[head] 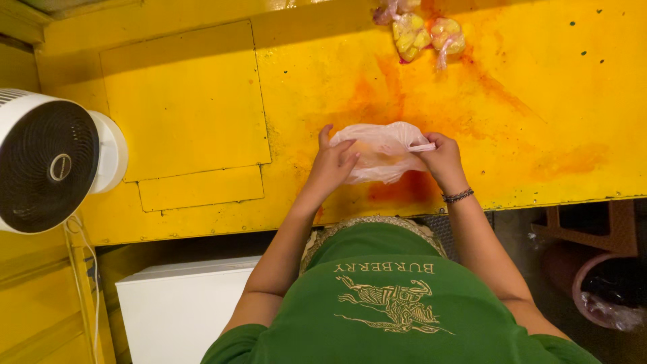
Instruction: The person places a blender jar on a yellow counter, then gathers pieces of red and yellow fruit from the surface into a plastic bag. They tie the bag and place it into a white chest freezer. The person then repeats the process with a second bag of fruit.
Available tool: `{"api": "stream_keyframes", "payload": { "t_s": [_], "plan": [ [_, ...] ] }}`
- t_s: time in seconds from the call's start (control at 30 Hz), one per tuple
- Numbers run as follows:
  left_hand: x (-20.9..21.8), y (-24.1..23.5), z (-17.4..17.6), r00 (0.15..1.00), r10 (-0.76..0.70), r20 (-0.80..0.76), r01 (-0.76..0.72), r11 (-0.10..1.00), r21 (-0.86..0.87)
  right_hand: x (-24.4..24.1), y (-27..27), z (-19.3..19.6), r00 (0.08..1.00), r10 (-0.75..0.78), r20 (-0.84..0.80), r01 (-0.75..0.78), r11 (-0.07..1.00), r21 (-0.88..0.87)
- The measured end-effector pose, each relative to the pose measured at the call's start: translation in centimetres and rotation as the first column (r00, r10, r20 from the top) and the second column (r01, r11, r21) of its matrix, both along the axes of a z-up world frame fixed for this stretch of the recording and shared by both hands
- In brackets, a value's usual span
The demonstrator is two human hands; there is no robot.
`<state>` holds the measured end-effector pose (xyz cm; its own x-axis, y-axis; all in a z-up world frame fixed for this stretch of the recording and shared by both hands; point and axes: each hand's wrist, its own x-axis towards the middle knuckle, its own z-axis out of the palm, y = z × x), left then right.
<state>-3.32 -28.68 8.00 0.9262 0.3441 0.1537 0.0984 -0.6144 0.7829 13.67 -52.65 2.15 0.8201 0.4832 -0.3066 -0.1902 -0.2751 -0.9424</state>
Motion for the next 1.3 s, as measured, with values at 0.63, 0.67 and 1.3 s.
{"api": "stream_keyframes", "payload": {
  "t_s": [0.63, 0.67, 1.3],
  "plan": [
    [4.0, -0.1, -3.8, 0.987, 0.073, -0.143, -0.116, 0.940, -0.320, 10.5, 5.2, 2.1, 0.808, -0.175, 0.562, 0.277, 0.956, -0.100],
    [4.1, -0.3, -3.8, 0.985, 0.074, -0.157, -0.122, 0.939, -0.321, 11.3, 5.5, 2.1, 0.731, -0.123, 0.671, 0.274, 0.954, -0.124],
    [5.4, -0.2, -6.6, 0.977, 0.115, -0.182, -0.188, 0.870, -0.456, 18.5, 8.1, -2.2, 0.568, 0.239, 0.788, 0.146, 0.913, -0.382]
  ]
}}
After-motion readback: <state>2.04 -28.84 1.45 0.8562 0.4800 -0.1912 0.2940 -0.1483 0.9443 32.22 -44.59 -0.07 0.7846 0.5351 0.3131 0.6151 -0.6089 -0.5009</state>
